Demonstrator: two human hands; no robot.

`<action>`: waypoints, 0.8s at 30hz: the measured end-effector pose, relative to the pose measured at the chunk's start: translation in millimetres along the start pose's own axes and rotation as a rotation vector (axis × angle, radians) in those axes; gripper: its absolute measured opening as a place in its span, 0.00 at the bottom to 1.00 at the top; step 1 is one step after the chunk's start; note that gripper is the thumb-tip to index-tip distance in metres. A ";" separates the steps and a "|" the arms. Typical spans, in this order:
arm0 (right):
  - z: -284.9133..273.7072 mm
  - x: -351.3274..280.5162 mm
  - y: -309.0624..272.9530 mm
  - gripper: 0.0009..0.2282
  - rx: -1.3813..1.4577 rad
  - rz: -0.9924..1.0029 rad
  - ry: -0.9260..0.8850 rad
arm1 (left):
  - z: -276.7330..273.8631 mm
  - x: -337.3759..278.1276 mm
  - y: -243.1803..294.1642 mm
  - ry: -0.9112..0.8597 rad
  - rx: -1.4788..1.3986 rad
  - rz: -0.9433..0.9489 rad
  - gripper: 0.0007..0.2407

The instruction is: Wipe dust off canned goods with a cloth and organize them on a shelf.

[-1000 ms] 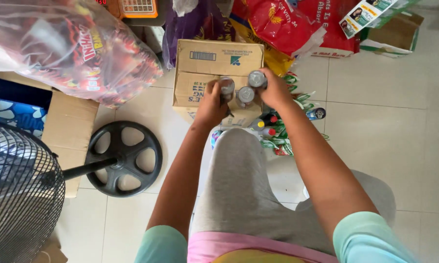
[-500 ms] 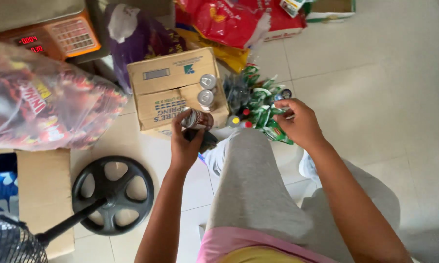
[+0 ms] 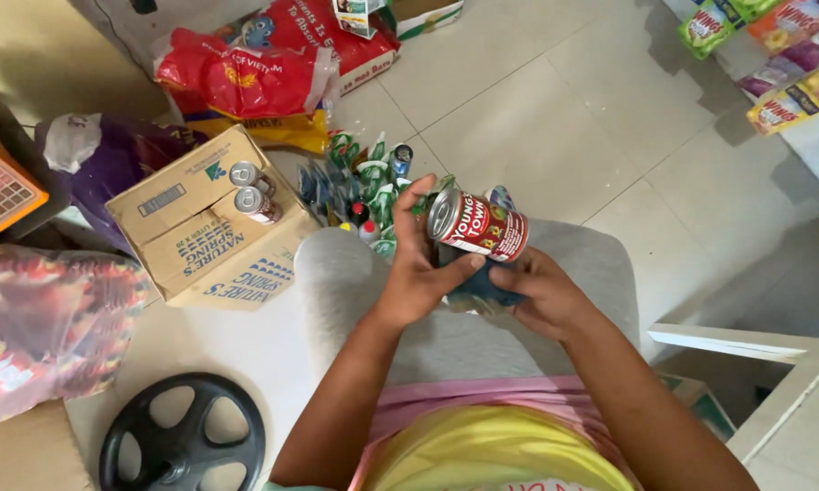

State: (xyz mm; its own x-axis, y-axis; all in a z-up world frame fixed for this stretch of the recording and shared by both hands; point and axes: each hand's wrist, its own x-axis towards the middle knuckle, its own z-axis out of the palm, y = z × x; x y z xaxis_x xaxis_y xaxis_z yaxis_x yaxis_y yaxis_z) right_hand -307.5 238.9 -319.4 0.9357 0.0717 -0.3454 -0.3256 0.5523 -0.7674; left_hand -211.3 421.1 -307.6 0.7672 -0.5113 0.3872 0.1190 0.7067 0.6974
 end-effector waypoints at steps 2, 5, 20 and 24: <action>-1.7 -15.4 -3.5 0.27 -0.145 -0.040 0.052 | -3.2 -3.8 5.6 -0.035 0.062 -0.058 0.38; -27.9 -37.0 -7.4 0.21 -0.351 -0.113 0.118 | -10.4 -6.6 5.9 -0.069 0.174 -0.141 0.37; 68.3 -36.5 -102.4 0.20 -1.491 -1.092 0.471 | 40.5 94.7 -52.6 -0.162 -0.654 -0.380 0.32; 73.4 -36.6 -100.9 0.28 -1.517 -0.977 0.271 | 38.8 79.9 -69.1 -0.024 -0.574 -0.340 0.27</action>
State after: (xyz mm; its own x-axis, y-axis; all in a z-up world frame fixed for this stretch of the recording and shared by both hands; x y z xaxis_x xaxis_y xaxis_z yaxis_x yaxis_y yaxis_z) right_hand -298.9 241.5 -189.7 0.8494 0.0158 0.5275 0.2906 -0.8483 -0.4426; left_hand -182.7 312.4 -301.5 0.6143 -0.7576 0.2205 0.6735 0.6491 0.3538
